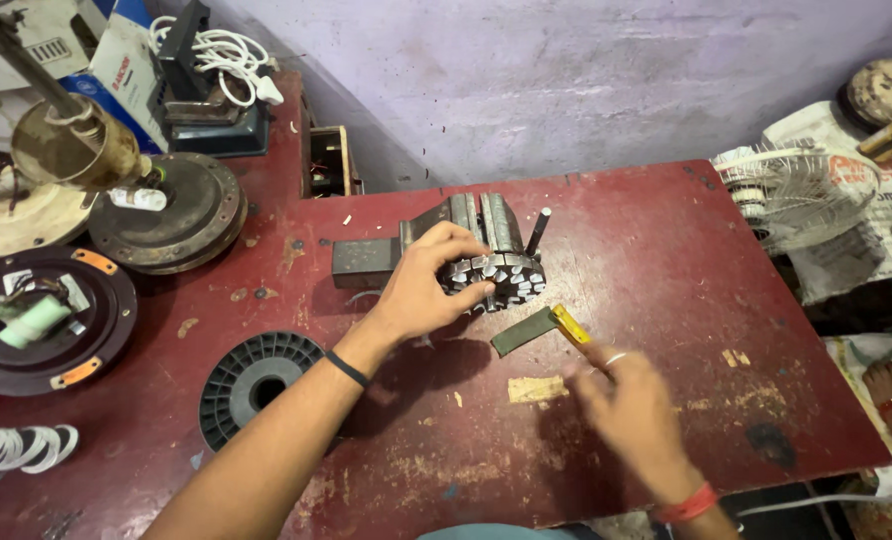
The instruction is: The person works on a motor armature clamped in a bench vise, inserting small white insulating pieces into the slots between copper windings. They use a yellow-handled screwdriver to push the pieces into place and occasionally tap them with a hammer. The person also handles a spool of copper wire and a black plastic fan housing.
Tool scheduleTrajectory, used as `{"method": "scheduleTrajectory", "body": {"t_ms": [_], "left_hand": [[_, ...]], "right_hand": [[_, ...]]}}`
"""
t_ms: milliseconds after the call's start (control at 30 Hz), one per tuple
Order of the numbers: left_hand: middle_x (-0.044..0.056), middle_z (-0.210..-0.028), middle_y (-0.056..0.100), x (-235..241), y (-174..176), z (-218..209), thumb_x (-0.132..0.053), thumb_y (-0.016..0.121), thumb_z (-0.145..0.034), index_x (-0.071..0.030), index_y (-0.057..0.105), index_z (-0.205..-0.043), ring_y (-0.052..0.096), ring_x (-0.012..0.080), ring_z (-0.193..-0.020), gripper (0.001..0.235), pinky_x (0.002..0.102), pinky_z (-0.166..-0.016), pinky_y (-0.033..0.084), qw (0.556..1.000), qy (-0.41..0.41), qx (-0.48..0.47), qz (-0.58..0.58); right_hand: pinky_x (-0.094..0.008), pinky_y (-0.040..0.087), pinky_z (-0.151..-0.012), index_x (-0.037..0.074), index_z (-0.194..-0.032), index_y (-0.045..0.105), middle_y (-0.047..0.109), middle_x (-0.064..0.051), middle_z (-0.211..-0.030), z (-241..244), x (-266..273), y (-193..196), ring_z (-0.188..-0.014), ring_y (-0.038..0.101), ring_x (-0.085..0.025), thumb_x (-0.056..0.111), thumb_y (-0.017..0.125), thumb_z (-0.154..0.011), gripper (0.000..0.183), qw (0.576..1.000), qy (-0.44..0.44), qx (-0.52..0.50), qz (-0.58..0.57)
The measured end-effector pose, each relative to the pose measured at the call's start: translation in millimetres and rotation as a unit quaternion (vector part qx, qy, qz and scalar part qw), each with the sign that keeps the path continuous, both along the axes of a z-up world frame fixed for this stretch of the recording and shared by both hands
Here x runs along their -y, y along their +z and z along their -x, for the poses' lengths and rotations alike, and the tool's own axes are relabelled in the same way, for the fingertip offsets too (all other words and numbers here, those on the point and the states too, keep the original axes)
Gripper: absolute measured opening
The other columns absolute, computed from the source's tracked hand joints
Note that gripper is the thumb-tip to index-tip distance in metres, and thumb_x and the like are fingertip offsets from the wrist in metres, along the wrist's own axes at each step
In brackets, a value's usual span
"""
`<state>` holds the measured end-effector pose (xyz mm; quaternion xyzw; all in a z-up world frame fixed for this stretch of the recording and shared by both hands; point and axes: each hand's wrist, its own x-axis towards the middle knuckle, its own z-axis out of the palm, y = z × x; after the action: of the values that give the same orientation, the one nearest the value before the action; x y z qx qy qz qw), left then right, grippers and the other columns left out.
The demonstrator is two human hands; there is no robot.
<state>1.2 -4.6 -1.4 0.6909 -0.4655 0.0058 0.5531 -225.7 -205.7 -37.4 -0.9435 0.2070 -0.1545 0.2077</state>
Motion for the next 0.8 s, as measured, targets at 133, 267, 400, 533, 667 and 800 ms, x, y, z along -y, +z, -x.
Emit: {"method": "scheduleTrajectory", "body": {"t_ms": [133,267,400,533,667,800], "left_hand": [[0.009,-0.105,0.072,-0.4,4.8,3.7,-0.012,0.082,-0.077,-0.004,0.066,-0.126,0.069,0.0194,-0.102,0.052,0.033,-0.098,0.053,1.000,-0.010,-0.020,0.021],[0.008,-0.102,0.074,0.4,4.8,7.9,-0.011,0.080,-0.078,-0.007,0.067,-0.126,0.071,0.0176,-0.099,0.050,0.032,-0.096,0.055,0.999,0.003,-0.053,0.008],[0.008,-0.100,0.074,0.8,0.4,7.2,-0.010,0.080,-0.078,-0.007,0.065,-0.124,0.071,0.0164,-0.100,0.048,0.031,-0.095,0.054,0.998,0.008,-0.058,0.008],[0.009,-0.098,0.072,5.3,-5.3,8.2,-0.009,0.081,-0.079,-0.005,0.062,-0.118,0.070,0.0175,-0.098,0.044,0.032,-0.094,0.056,0.996,0.005,-0.087,0.023],[0.008,-0.103,0.074,5.3,-6.0,7.2,-0.009,0.081,-0.081,-0.006,0.060,-0.122,0.072,0.0188,-0.103,0.046,0.033,-0.097,0.055,0.997,-0.002,-0.077,0.029],[0.008,-0.104,0.074,0.8,-1.3,6.7,-0.011,0.083,-0.077,-0.007,0.057,-0.129,0.072,0.0199,-0.103,0.058,0.033,-0.096,0.054,0.998,-0.017,-0.053,0.025]], "right_hand": [[-0.047,0.054,-0.089,0.008,-0.127,0.067,0.074,-0.018,-0.110,7.2,45.0,-15.7,-0.104,0.070,-0.036,0.031,0.078,-0.078,0.054,0.984,-0.092,-0.148,0.019],[-0.044,0.059,-0.089,0.015,-0.127,0.069,0.079,-0.012,-0.112,9.1,59.4,-46.2,-0.100,0.077,-0.030,0.028,0.072,-0.088,0.042,0.952,-0.130,-0.273,-0.054],[-0.041,0.058,-0.084,0.011,-0.116,0.076,0.080,-0.016,-0.102,8.4,66.8,-60.4,-0.095,0.076,-0.028,0.023,0.075,-0.090,0.029,0.964,-0.112,-0.228,-0.084],[-0.040,0.057,-0.065,0.000,-0.110,0.070,0.077,-0.017,-0.090,1.4,59.2,-38.8,-0.078,0.070,-0.028,0.009,0.071,-0.091,0.021,0.935,-0.063,-0.085,-0.338],[-0.033,0.062,-0.067,-0.003,-0.100,0.069,0.076,-0.015,-0.091,0.8,30.4,12.9,-0.078,0.075,-0.021,-0.001,0.071,-0.089,0.011,0.920,0.080,0.138,-0.358],[-0.026,0.061,-0.081,-0.001,-0.103,0.064,0.075,-0.012,-0.102,-12.8,-15.8,54.8,-0.092,0.073,-0.013,-0.003,0.072,-0.091,0.015,0.901,0.164,0.285,-0.282]]}}
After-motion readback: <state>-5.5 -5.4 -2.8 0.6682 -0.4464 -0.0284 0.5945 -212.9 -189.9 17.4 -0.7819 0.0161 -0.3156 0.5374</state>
